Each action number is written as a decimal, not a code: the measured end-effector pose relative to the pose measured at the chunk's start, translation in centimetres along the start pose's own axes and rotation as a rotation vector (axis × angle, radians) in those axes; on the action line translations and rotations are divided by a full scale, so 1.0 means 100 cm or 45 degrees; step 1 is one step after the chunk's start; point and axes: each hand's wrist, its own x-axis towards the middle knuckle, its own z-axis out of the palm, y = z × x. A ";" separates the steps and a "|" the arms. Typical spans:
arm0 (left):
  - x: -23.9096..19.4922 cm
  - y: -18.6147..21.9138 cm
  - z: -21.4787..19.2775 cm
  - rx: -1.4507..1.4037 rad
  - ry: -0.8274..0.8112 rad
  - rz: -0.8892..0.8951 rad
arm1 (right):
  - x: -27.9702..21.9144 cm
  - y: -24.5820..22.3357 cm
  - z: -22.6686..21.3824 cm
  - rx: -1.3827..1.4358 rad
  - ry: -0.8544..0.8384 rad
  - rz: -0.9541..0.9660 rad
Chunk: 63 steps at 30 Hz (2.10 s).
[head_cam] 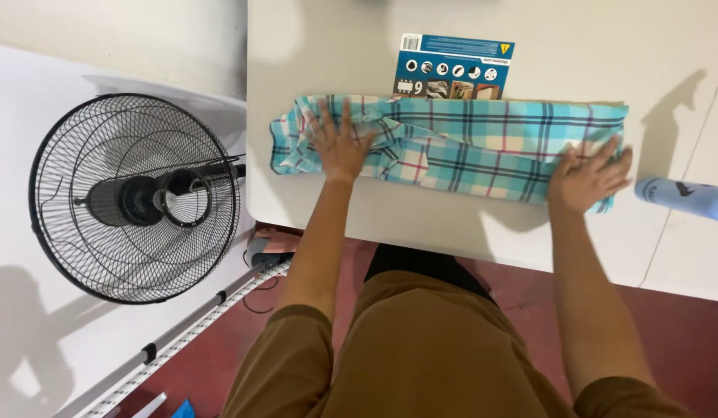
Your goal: Steaming a plaid shirt with a garment steamer and folding it on a table.
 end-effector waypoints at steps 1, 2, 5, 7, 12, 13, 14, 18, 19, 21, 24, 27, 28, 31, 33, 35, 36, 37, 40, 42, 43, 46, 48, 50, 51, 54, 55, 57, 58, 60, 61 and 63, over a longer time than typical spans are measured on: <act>-0.008 -0.009 0.005 0.023 0.142 0.028 | -0.007 0.012 0.010 0.019 0.084 0.102; -0.014 -0.021 0.010 0.020 0.144 0.031 | -0.010 0.016 0.015 0.018 0.089 0.102; -0.032 -0.053 0.019 0.008 0.237 -0.182 | -0.014 0.020 0.016 0.124 0.174 0.304; -0.043 -0.067 0.014 0.068 0.064 -0.255 | -0.005 0.011 0.003 0.148 0.103 0.462; -0.070 -0.095 0.024 0.049 0.146 -0.280 | 0.029 0.067 0.030 0.312 -0.035 0.408; -0.073 -0.104 0.030 0.043 0.236 -0.258 | 0.039 0.081 0.043 0.338 -0.117 0.359; -0.075 -0.111 0.035 0.038 0.248 -0.267 | 0.042 0.084 0.043 0.342 -0.115 0.344; -0.075 -0.133 0.044 -0.036 0.010 -0.249 | 0.055 0.098 0.042 0.251 -0.252 0.270; -0.072 -0.137 0.043 -0.132 -0.068 -0.220 | 0.059 0.103 0.041 0.270 -0.233 0.231; -0.069 -0.139 0.028 -0.141 -0.167 -0.225 | 0.065 0.101 0.034 0.350 -0.237 0.172; -0.064 -0.136 0.010 -0.139 -0.328 -0.213 | 0.067 0.102 0.019 0.492 -0.257 0.128; -0.064 -0.119 -0.001 -0.019 -0.345 -0.213 | 0.078 0.104 0.011 0.511 -0.248 0.085; -0.062 -0.110 -0.005 0.095 -0.314 -0.214 | 0.082 0.105 0.009 0.462 -0.219 0.051; -0.058 -0.077 0.016 0.011 0.193 0.187 | 0.078 0.089 -0.016 0.331 -0.118 -0.040; -0.067 -0.036 0.012 0.006 0.225 0.338 | 0.078 0.088 -0.036 0.302 -0.077 -0.065; -0.069 -0.011 0.025 0.002 0.254 0.474 | 0.081 0.089 -0.050 0.272 -0.048 -0.099; -0.066 -0.005 0.040 0.058 0.166 0.460 | 0.082 0.092 -0.058 0.259 0.024 -0.165; -0.064 0.000 0.055 0.113 0.078 0.445 | 0.083 0.095 -0.065 0.245 0.097 -0.230; -0.078 0.018 0.048 0.090 -0.076 0.448 | 0.076 0.072 -0.111 0.112 0.082 -0.192; -0.085 0.024 0.048 0.092 -0.097 0.504 | 0.074 0.066 -0.126 0.042 0.133 -0.204; -0.087 0.026 0.047 0.098 -0.115 0.562 | 0.074 0.063 -0.133 -0.024 0.186 -0.214; -0.100 0.035 0.026 0.031 -0.329 0.620 | 0.068 0.041 -0.152 -0.090 0.310 -0.175; -0.078 0.015 0.071 -0.251 -0.107 0.725 | 0.065 0.026 -0.152 -0.018 0.301 -0.225; -0.058 -0.003 0.097 -0.537 0.118 0.816 | 0.058 0.002 -0.142 0.050 0.291 -0.275; -0.050 -0.010 0.100 -0.747 0.163 0.710 | 0.052 -0.013 -0.131 0.094 0.252 -0.378; -0.030 -0.026 0.104 -1.405 -0.002 0.356 | 0.008 -0.096 -0.082 0.320 0.022 -0.376; -0.024 -0.031 0.104 -1.830 -0.226 0.084 | -0.011 -0.129 -0.063 0.505 -0.176 -0.268; -0.031 -0.034 0.066 -1.976 -0.432 -0.062 | -0.056 -0.173 0.011 0.624 -0.144 -0.472; -0.036 -0.034 0.048 -2.112 -0.650 -0.218 | -0.079 -0.194 0.047 0.736 -0.112 -0.672; -0.044 -0.036 0.027 -2.186 -0.715 -0.295 | -0.131 -0.240 0.031 0.785 -0.269 -0.797; -0.047 -0.037 0.015 -2.263 -0.775 -0.375 | -0.156 -0.263 0.023 0.830 -0.431 -0.927; -0.039 -0.050 0.041 -2.372 -0.729 -0.381 | -0.174 -0.263 0.010 0.772 -0.600 -0.986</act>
